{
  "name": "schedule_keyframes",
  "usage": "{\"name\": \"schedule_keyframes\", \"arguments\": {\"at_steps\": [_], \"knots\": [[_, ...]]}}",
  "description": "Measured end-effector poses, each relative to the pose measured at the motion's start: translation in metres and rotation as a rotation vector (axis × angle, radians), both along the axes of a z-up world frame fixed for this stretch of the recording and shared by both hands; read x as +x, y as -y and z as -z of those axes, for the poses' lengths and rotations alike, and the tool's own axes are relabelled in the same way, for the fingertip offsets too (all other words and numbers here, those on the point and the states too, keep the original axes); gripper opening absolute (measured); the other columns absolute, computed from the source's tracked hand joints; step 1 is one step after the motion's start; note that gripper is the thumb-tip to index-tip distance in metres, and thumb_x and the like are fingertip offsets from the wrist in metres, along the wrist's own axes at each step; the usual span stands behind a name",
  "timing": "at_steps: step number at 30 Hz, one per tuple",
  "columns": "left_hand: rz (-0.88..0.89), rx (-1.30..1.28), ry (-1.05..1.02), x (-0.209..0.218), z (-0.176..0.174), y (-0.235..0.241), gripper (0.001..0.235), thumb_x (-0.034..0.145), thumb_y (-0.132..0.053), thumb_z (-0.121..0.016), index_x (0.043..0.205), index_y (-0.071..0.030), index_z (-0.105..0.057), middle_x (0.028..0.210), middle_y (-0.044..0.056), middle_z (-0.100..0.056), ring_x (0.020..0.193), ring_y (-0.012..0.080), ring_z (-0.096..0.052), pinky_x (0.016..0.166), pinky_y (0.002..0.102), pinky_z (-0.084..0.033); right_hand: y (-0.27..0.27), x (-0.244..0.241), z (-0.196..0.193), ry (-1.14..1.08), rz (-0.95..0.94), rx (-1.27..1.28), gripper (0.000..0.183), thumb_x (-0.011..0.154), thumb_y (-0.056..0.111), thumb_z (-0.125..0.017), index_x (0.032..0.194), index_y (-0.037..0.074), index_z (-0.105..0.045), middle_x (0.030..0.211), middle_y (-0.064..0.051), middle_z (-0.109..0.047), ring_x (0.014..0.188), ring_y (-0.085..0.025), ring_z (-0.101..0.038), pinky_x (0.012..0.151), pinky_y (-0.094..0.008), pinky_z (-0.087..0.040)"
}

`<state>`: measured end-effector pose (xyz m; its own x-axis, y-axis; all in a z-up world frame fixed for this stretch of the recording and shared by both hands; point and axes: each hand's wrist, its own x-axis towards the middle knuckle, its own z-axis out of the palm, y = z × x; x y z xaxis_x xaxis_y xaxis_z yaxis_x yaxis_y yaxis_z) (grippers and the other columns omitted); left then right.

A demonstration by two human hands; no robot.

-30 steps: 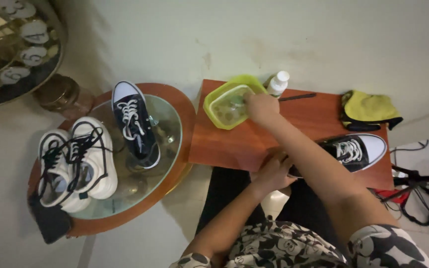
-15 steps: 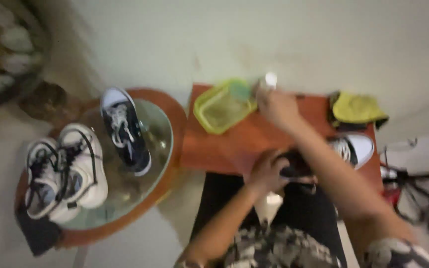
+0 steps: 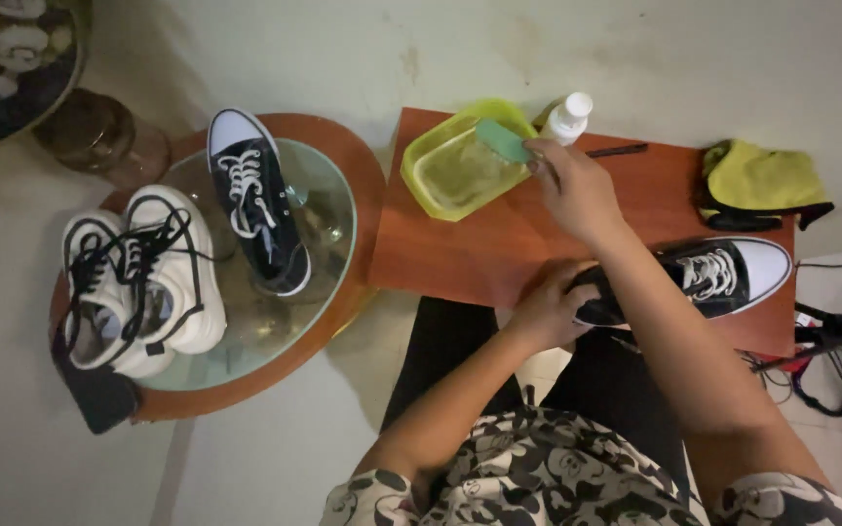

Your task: The person cleans a black and white sneaker by scrubbing it with a green brush. They repeatedly dip the brush into a yellow container of liquid and scrub the upper, toe, and sides of the shoe while holding it on their lap.

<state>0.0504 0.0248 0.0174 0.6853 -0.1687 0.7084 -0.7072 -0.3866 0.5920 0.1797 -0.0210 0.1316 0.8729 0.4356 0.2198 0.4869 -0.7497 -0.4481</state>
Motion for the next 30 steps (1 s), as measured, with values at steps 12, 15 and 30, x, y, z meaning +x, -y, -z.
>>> {"name": "schedule_keyframes", "arguments": {"at_steps": [12, 15, 30], "knots": [[0.021, 0.072, 0.056, 0.002, -0.017, -0.012, 0.056, 0.070, -0.029, -0.079, 0.112, -0.018, -0.042, 0.089, 0.012, -0.059, 0.073, 0.0404, -0.065, 0.059, 0.051, -0.051, 0.000, -0.001, 0.047, -0.042, -0.055, -0.163, 0.022, 0.103, 0.011, -0.052, 0.124, 0.016, -0.057, 0.106, -0.010, -0.068, 0.102, -0.037, -0.066, 0.083, -0.054, -0.037], [0.040, 0.065, 0.106, -0.005, -0.040, -0.018, 0.054, 0.074, -0.025, -0.076, 0.115, -0.015, -0.042, 0.096, 0.014, -0.055, 0.081, 0.0404, -0.063, 0.066, 0.049, -0.053, 0.001, -0.004, 0.019, -0.066, -0.049, -0.109, 0.035, 0.103, 0.012, -0.050, 0.138, 0.021, -0.049, 0.116, -0.014, -0.067, 0.112, -0.041, -0.064, 0.085, -0.060, -0.041], [-0.148, 0.082, -0.146, -0.010, -0.009, 0.007, 0.060, 0.065, -0.028, -0.088, 0.115, -0.014, -0.058, 0.130, 0.017, -0.065, 0.108, 0.0399, -0.070, 0.085, 0.049, -0.059, 0.040, -0.029, -0.047, 0.064, 0.030, 0.356, 0.030, 0.097, 0.008, -0.063, 0.126, 0.016, -0.065, 0.107, -0.017, -0.074, 0.106, -0.039, -0.070, 0.091, -0.050, -0.055]]}}
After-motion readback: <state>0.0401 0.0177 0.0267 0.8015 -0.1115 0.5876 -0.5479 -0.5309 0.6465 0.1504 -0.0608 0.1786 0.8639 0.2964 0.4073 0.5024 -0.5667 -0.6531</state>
